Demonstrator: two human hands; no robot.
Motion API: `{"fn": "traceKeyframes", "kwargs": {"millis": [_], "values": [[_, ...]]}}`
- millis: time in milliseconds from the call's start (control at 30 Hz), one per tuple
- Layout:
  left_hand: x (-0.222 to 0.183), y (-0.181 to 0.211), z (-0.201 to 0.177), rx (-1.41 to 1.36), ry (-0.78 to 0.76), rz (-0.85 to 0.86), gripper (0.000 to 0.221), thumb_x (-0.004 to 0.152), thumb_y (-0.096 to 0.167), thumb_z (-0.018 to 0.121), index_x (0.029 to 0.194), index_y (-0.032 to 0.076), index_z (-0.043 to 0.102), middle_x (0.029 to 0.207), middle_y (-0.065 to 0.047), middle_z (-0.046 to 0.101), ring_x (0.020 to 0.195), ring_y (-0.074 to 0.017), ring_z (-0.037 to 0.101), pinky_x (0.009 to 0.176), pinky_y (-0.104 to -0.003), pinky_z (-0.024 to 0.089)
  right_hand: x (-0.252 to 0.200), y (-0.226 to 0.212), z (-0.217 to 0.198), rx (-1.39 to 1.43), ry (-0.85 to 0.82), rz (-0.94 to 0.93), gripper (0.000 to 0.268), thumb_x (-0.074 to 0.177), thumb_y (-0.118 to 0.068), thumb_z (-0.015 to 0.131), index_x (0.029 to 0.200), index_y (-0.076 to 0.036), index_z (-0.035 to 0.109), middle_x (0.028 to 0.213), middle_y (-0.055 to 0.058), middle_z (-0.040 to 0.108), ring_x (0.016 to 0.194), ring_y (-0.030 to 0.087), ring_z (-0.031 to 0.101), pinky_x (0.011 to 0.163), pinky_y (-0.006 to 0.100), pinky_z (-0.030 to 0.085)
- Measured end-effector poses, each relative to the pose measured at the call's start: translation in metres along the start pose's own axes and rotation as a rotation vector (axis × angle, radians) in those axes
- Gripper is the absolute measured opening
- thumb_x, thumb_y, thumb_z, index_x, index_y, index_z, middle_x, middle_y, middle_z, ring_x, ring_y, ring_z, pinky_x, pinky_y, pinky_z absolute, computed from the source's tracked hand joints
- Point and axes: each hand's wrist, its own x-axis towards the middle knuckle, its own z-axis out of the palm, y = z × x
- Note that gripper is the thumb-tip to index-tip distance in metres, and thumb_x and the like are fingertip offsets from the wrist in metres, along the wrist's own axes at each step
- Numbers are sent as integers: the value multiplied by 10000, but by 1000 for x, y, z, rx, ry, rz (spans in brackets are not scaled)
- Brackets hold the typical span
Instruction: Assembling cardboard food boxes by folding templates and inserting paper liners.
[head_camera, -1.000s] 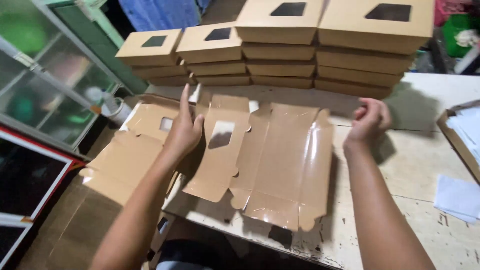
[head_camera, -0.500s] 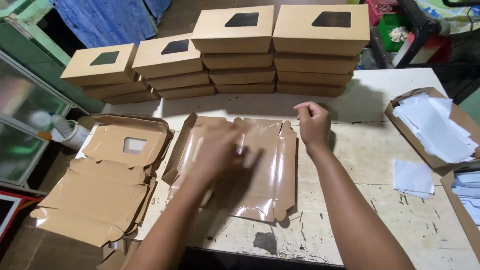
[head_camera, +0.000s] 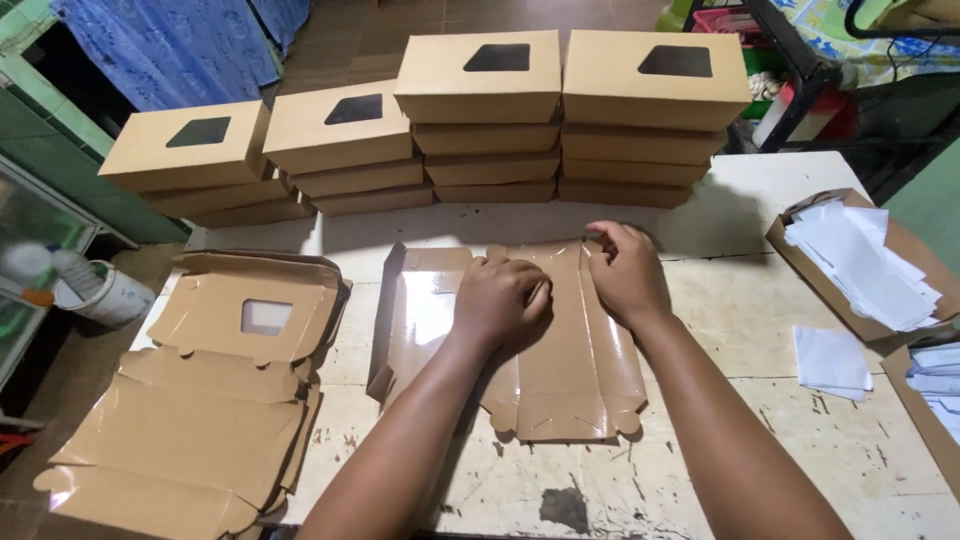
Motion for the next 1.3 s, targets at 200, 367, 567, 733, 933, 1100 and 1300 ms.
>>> {"fn": "traceKeyframes", "kwargs": {"millis": [200, 367, 567, 733, 933, 1100, 1300], "values": [[3, -11, -2, -96, -98, -163, 285, 866, 374, 588, 1047, 280, 787, 797, -43, 762, 803, -278, 747, 729, -400, 570, 4, 13, 3, -1, 112, -58, 200, 848, -190, 663, 1025, -203, 757, 761, 73, 680, 813, 283, 643, 795, 400, 527], [1, -11, 1, -97, -65, -169, 255, 865, 363, 599, 1019, 283, 786, 762, -57, 752, 767, -300, 747, 707, -411, 580, 2, -2, -10, -101, -35, -2, 204, 881, -267, 656, 755, -127, 734, 679, 139, 678, 785, 338, 651, 757, 433, 528], [2, -12, -3, -33, -165, -141, 294, 838, 385, 629, 1094, 320, 757, 811, -23, 761, 830, -272, 748, 738, -415, 598, 3, -16, -31, -272, -226, -113, 244, 802, -386, 701, 707, -164, 733, 746, 85, 720, 848, 299, 677, 795, 416, 554], [7, 10, -23, -15, -249, -63, 327, 841, 376, 641, 1145, 306, 740, 885, -22, 766, 859, -267, 749, 740, -426, 602, 3, 0, -35, -317, -317, -246, 238, 727, -283, 676, 903, -128, 717, 928, 93, 715, 958, 327, 663, 876, 469, 543], [3, 6, 1, -269, -235, -99, 586, 814, 344, 733, 1385, 342, 599, 1194, -34, 733, 1107, -318, 696, 933, -519, 562, 9, 20, -33, -423, -306, -26, 155, 795, -242, 596, 925, -190, 662, 878, 73, 731, 967, 314, 679, 882, 466, 540], [1, -12, 14, 68, 142, -59, 415, 801, 486, 774, 1158, 280, 727, 1071, -9, 710, 1109, -246, 652, 1054, -461, 396, 11, 32, -27, -478, -357, 65, 548, 806, -292, 591, 1347, -219, 543, 1176, 138, 696, 1162, 370, 637, 976, 503, 507], [4, 1, -5, 107, -119, -298, 396, 859, 393, 663, 1197, 193, 613, 1392, -165, 497, 1312, -387, 485, 1092, -592, 312, 12, 10, -27, -561, -375, 105, 533, 822, -222, 564, 1345, -177, 658, 1159, 162, 630, 1158, 378, 575, 985, 478, 481]]}}
